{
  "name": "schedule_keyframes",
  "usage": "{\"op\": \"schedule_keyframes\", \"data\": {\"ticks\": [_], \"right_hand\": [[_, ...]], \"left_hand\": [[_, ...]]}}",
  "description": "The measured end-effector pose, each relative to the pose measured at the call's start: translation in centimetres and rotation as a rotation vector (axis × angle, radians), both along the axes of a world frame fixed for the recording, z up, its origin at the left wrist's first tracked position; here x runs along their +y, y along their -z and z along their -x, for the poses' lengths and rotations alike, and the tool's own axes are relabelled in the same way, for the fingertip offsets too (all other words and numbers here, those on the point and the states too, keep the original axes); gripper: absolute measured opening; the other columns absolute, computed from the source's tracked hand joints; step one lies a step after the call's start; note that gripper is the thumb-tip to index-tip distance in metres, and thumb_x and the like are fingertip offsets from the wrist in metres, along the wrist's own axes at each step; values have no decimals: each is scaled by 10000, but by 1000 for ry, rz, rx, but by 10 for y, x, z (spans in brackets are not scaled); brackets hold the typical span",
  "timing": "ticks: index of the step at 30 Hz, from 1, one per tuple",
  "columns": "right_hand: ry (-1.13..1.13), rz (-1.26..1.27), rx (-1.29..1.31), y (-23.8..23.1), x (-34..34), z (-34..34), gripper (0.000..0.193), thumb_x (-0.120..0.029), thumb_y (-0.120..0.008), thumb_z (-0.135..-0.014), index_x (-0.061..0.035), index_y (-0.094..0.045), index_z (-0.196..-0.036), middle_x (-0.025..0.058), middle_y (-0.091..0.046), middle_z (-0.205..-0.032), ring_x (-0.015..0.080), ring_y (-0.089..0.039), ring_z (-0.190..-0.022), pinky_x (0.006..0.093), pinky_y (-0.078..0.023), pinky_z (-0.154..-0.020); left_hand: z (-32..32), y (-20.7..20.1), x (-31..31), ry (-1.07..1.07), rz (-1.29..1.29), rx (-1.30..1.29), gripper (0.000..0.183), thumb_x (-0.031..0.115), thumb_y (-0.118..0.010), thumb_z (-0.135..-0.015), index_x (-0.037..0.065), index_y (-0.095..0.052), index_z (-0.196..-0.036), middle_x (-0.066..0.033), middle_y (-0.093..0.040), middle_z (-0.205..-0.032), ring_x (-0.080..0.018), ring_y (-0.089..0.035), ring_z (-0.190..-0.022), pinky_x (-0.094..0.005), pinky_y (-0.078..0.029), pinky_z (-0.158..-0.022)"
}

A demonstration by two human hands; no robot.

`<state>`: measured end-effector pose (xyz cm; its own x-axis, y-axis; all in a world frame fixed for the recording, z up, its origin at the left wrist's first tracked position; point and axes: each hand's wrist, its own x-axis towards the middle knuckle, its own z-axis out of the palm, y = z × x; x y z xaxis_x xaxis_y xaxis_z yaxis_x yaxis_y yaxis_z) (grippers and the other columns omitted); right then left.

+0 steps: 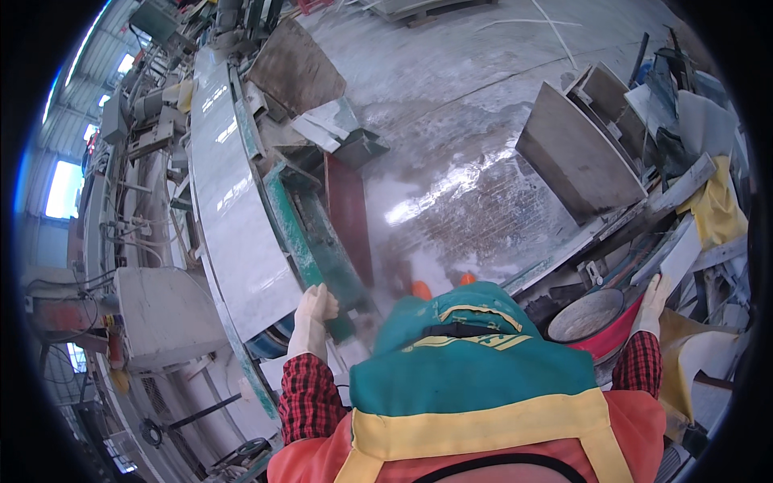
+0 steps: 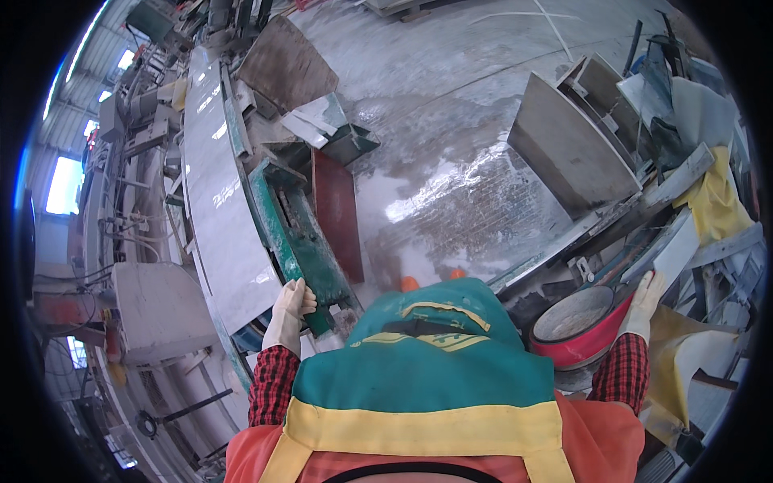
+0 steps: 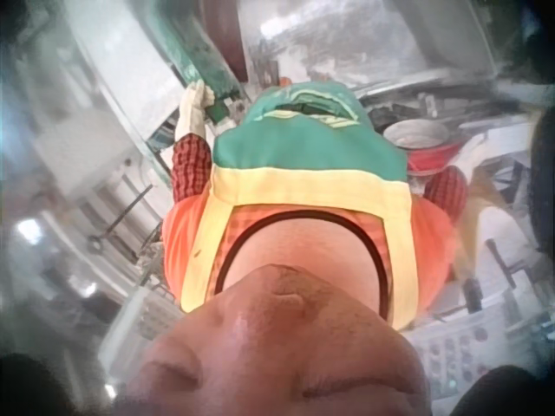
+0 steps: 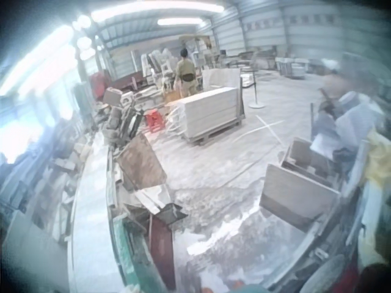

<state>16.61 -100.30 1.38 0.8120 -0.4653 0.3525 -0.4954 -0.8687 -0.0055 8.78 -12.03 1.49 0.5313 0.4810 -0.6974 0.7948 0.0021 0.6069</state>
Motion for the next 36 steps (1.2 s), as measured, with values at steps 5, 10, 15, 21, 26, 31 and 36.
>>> {"op": "schedule_keyframes", "data": {"ticks": [5, 10, 15, 21, 26, 31, 36], "right_hand": [[42, 66, -41, 7, 50, -2, 528, -361, -441, -1008, 13, -464, -1380, 245, -484, -1408, 391, -461, -1293, 446, -364, -1091], [190, 17, -13, -56, 94, -11, 463, -382, -468, -982, -57, -570, -1294, 218, -639, -1207, 414, -631, -1036, 465, -494, -913], [285, -71, 2, -62, 54, -20, 486, -440, -487, -962, -74, -624, -1250, 225, -660, -1155, 396, -629, -1052, 480, -481, -917], [278, 122, 34, -26, 33, -33, 540, -521, -444, -979, -150, -536, -1360, 135, -571, -1330, 342, -552, -1162, 461, -444, -965], [337, 106, 77, -35, 53, -33, 578, -532, -375, -1002, -132, -500, -1400, 127, -513, -1408, 322, -488, -1265, 446, -399, -1033], [260, 143, 14, -25, 44, -29, 564, -475, -360, -1023, -72, -494, -1394, 162, -512, -1399, 338, -471, -1278, 435, -377, -1060], [226, 168, -38, -4, 30, -16, 513, -419, -404, -1023, -58, -510, -1372, 202, -539, -1363, 359, -490, -1259, 441, -387, -1064]], "left_hand": [[4, -2, -1, 4, -89, 61, 365, 355, -414, -1037, 34, -528, -907, -118, -612, -709, -249, -606, -555, -378, -550, -515], [-2, 7, 3, 51, -114, 141, 401, 393, -403, -1040, 27, -520, -925, -127, -629, -728, -258, -635, -574, -376, -570, -522], [-5, 13, 7, 59, -69, 191, 419, 412, -423, -1034, 1, -506, -1029, -156, -644, -754, -271, -651, -593, -369, -578, -530], [3, 20, -3, 144, -146, 139, 388, 364, -478, -1022, -23, -500, -1032, -167, -658, -791, -261, -653, -630, -358, -572, -566], [7, 19, -14, 133, -224, 134, 362, 349, -461, -1021, -10, -477, -1064, -156, -654, -780, -249, -645, -620, -359, -550, -561], [8, 5, -26, 127, -221, 106, 357, 365, -437, -1018, 10, -472, -1021, -143, -649, -793, -239, -650, -650, -346, -558, -616], [-2, 5, -25, 208, -234, 136, 381, 366, -435, -1016, -5, -498, -1072, -148, -660, -839, -232, -660, -693, -352, -548, -633]]}}
